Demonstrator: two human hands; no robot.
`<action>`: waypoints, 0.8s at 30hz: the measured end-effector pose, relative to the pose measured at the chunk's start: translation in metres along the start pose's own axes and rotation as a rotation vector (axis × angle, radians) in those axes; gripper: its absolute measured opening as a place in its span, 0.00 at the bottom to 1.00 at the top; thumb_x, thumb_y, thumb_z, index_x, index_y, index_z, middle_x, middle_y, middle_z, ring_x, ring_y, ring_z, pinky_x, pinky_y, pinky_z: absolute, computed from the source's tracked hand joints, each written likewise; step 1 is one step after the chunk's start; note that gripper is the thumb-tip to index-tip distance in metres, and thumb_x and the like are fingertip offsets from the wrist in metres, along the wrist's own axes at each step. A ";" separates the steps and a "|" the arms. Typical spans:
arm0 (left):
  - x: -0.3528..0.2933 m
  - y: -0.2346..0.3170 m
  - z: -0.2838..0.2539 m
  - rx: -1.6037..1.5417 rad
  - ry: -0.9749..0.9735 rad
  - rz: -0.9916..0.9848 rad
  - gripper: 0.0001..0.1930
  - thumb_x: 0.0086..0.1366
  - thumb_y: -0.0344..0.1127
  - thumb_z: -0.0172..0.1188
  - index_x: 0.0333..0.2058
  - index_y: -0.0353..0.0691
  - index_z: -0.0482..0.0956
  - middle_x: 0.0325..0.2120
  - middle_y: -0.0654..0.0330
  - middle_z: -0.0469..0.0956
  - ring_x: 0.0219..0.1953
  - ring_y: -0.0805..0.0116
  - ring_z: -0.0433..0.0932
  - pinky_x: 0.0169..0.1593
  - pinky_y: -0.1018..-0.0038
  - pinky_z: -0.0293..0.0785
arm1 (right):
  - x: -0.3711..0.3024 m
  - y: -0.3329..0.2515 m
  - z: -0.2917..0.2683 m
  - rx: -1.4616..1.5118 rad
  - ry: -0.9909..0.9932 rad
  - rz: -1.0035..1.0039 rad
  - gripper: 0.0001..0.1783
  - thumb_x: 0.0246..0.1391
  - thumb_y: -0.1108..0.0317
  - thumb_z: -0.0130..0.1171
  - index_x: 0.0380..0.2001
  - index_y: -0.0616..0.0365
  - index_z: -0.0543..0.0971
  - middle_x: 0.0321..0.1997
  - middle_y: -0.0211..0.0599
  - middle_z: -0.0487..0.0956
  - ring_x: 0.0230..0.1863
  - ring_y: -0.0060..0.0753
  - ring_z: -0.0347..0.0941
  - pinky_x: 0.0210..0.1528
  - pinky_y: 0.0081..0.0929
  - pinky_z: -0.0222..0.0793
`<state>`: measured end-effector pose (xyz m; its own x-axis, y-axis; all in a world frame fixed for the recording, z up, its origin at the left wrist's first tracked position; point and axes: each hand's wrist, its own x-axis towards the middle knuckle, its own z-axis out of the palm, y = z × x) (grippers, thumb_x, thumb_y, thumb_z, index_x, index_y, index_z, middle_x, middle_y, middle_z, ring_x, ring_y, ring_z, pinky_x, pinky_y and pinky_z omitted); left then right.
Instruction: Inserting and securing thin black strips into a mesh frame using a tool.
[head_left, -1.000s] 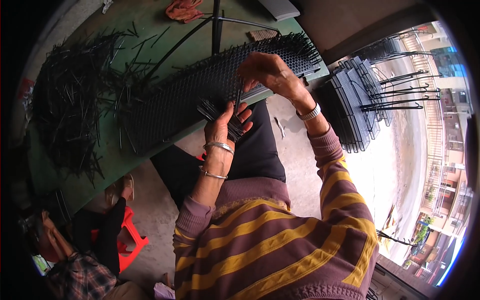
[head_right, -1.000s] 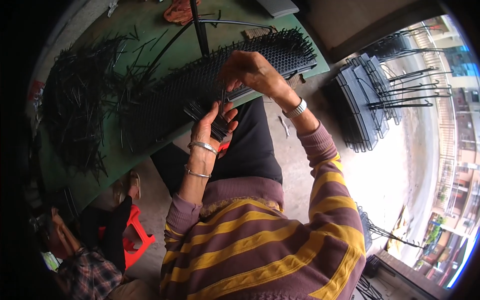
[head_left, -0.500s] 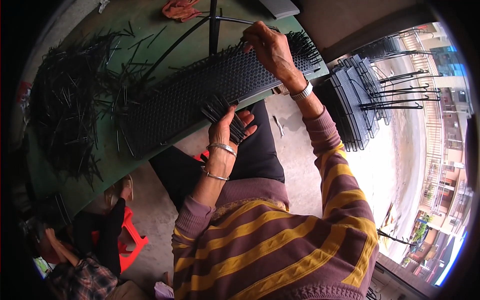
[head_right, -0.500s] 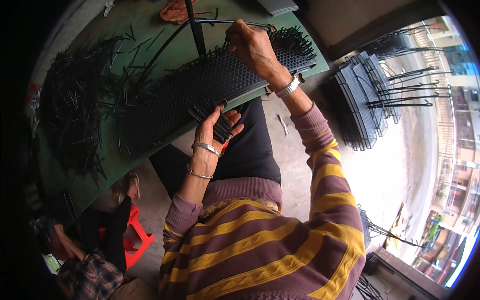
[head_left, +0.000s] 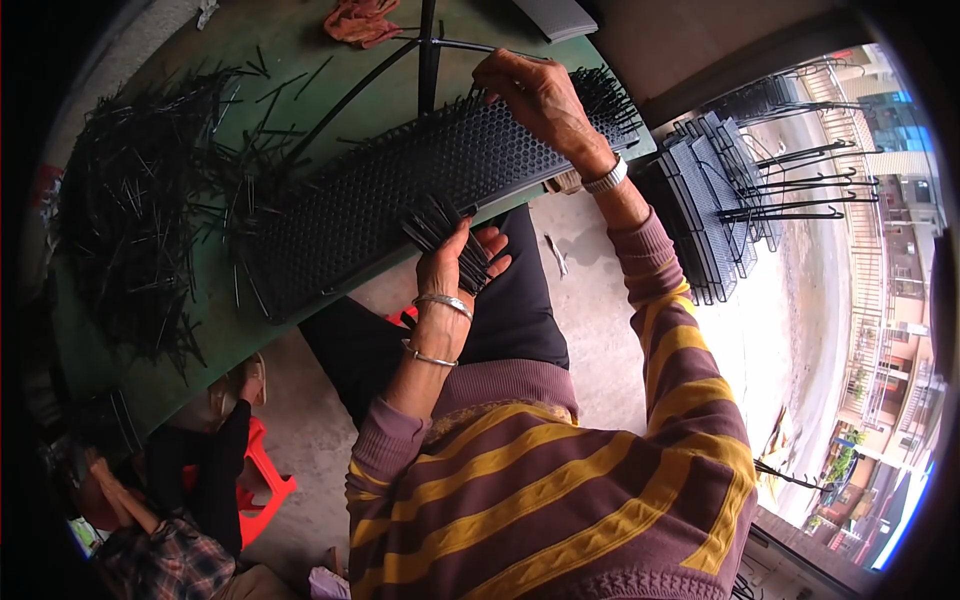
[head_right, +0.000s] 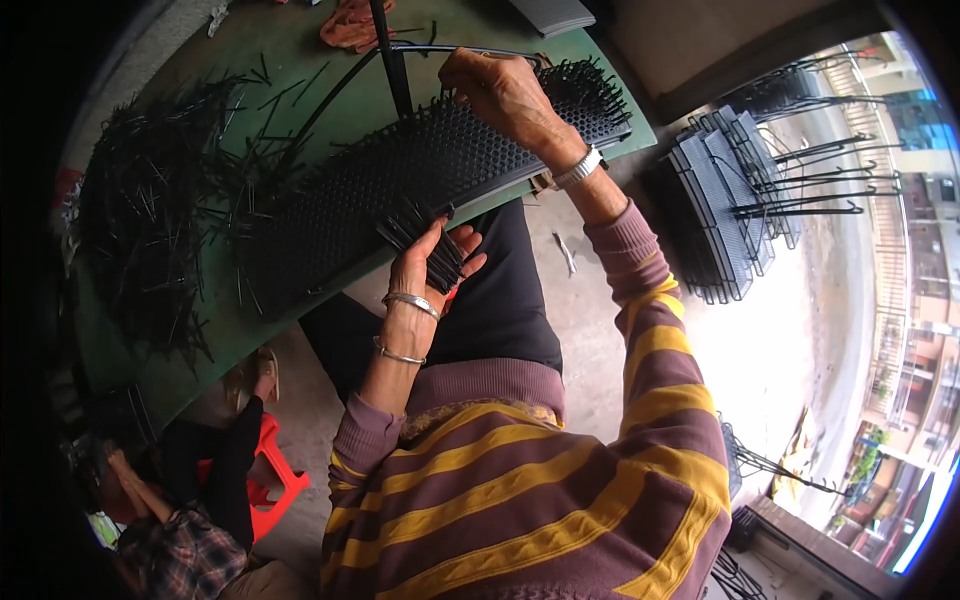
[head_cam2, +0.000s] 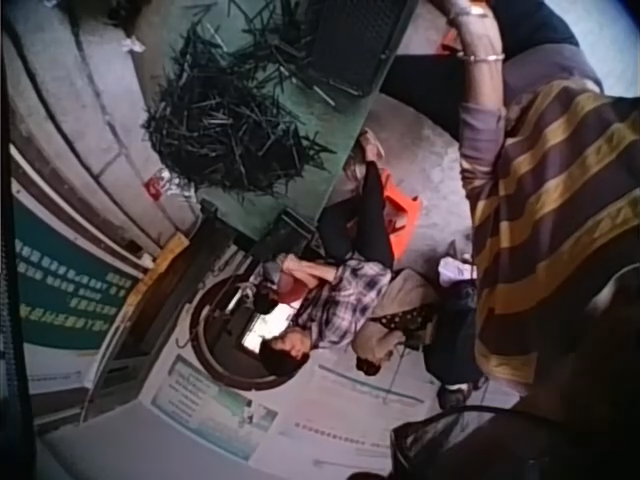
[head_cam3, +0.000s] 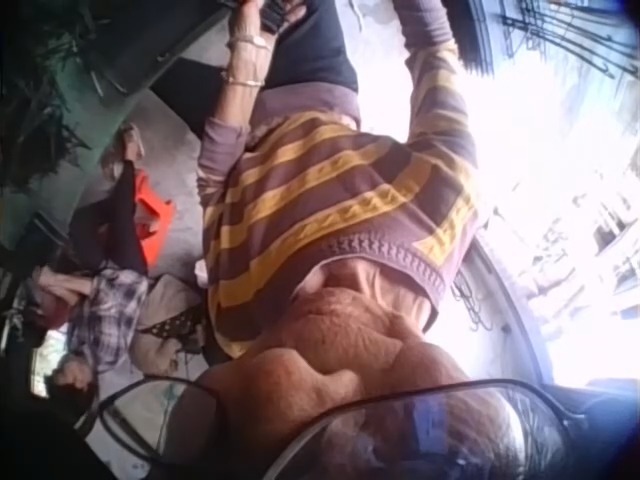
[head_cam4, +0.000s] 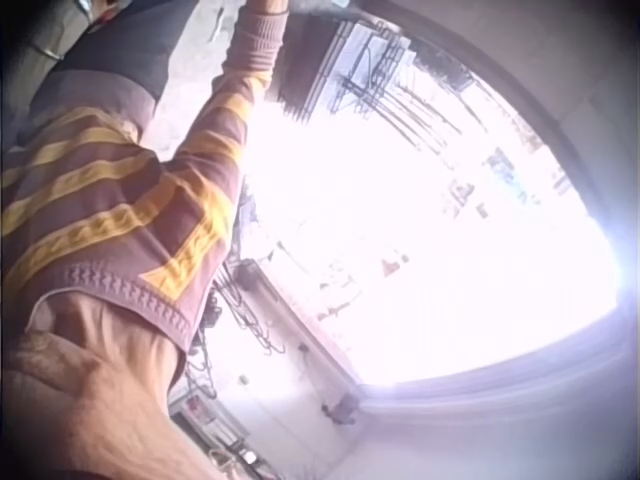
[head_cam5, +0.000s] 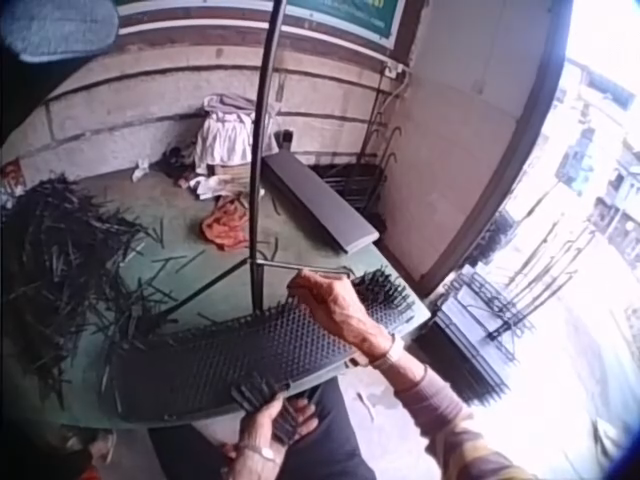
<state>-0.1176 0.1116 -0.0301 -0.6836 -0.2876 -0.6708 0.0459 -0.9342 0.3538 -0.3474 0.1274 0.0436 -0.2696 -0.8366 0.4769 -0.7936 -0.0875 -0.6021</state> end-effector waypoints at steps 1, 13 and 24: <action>0.000 0.000 0.000 -0.007 0.005 0.001 0.11 0.67 0.39 0.59 0.43 0.40 0.77 0.35 0.55 0.81 0.38 0.60 0.83 0.43 0.57 0.81 | 0.002 -0.001 -0.001 -0.008 -0.024 0.015 0.04 0.61 0.75 0.54 0.38 0.62 0.77 0.32 0.35 0.81 0.33 0.26 0.81 0.36 0.23 0.76; -0.003 -0.003 -0.001 -0.038 0.038 0.018 0.08 0.66 0.39 0.61 0.34 0.41 0.78 0.25 0.63 0.77 0.26 0.73 0.75 0.35 0.64 0.83 | 0.000 0.013 0.000 0.015 -0.072 0.002 0.03 0.60 0.75 0.55 0.36 0.61 0.77 0.29 0.35 0.79 0.33 0.26 0.80 0.38 0.25 0.75; -0.006 0.002 0.008 0.050 -0.001 0.087 0.11 0.63 0.41 0.65 0.34 0.40 0.79 0.26 0.61 0.79 0.26 0.75 0.76 0.30 0.71 0.81 | -0.003 0.018 0.021 -0.381 0.032 0.011 0.04 0.55 0.63 0.58 0.33 0.45 0.80 0.30 0.35 0.77 0.29 0.42 0.76 0.30 0.36 0.71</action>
<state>-0.1196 0.1133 -0.0200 -0.6790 -0.3674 -0.6356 0.0691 -0.8939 0.4429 -0.3492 0.1169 0.0179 -0.2909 -0.8187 0.4951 -0.9350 0.1335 -0.3285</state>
